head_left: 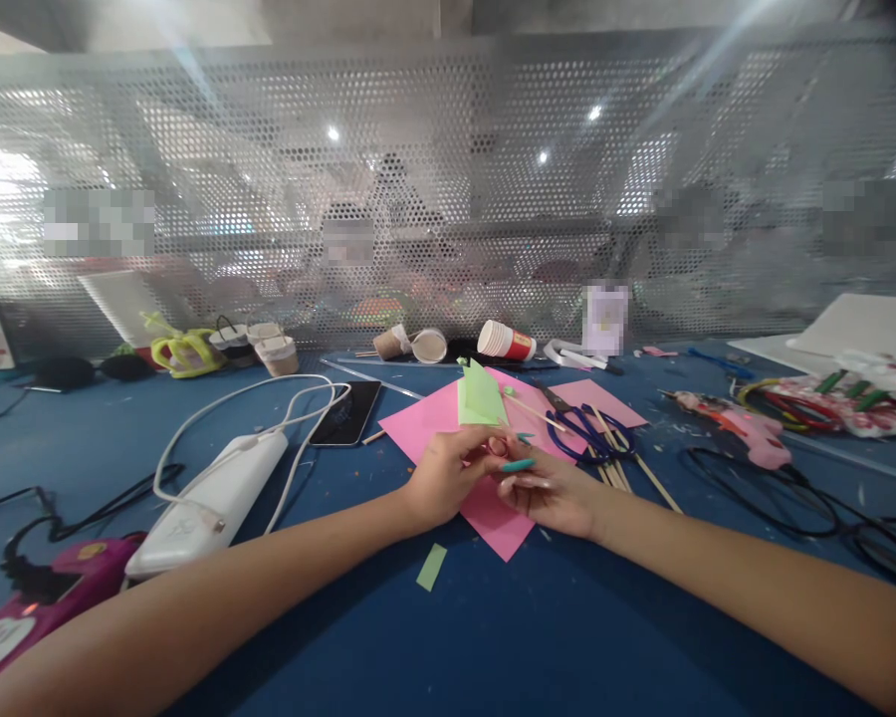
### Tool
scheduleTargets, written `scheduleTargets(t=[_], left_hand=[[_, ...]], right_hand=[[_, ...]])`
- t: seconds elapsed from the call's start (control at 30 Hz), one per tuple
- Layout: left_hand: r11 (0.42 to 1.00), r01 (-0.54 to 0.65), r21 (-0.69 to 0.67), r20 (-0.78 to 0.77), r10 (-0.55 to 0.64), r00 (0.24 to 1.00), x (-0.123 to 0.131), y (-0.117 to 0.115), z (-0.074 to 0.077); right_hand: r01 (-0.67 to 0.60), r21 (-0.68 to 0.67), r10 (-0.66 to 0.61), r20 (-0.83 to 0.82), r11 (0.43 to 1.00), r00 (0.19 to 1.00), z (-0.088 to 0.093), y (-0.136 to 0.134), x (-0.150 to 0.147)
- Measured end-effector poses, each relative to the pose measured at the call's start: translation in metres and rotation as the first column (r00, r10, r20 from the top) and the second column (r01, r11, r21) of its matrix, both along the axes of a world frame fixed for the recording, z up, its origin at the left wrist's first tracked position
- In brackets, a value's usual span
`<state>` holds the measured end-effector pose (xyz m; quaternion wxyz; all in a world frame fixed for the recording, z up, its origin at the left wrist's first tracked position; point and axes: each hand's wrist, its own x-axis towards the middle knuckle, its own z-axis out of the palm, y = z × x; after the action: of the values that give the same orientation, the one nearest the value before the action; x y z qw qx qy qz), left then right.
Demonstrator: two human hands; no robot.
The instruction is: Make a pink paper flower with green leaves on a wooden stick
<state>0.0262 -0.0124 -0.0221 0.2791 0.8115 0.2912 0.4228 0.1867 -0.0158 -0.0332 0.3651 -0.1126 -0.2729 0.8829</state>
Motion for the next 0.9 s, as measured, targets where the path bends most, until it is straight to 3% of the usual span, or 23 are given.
scheduleTargets(t=[0.17, 0.37, 0.53, 0.73, 0.9], left_hand=[[0.997, 0.045, 0.057, -0.069, -0.041, 0.997, -0.0008, -0.0018, -0.0004], [0.993, -0.038, 0.109, -0.084, 0.047, 0.995, -0.0012, -0.0032, -0.0007], [0.999, -0.004, 0.045, -0.004, 0.004, 1.000, 0.0004, -0.0018, -0.0008], [0.999, 0.035, -0.009, -0.047, -0.035, 0.998, 0.0016, -0.0047, 0.0049], [0.996, 0.050, -0.070, -0.033, -0.053, 0.998, 0.0019, -0.0052, 0.0060]], right_hand=[[-0.042, 0.010, 0.042, -0.038, 0.999, 0.998, -0.0026, 0.0033, 0.0037], [-0.092, 0.032, 0.094, -0.074, 0.995, 0.993, -0.0021, 0.0037, 0.0039], [-0.124, 0.044, 0.127, -0.089, 0.991, 0.988, -0.0009, 0.0031, 0.0032], [-0.017, -0.025, 0.015, -0.069, 1.000, 0.998, -0.0075, 0.0053, 0.0043], [-0.015, -0.047, 0.011, -0.082, 0.999, 0.997, -0.0013, 0.0014, 0.0052]])
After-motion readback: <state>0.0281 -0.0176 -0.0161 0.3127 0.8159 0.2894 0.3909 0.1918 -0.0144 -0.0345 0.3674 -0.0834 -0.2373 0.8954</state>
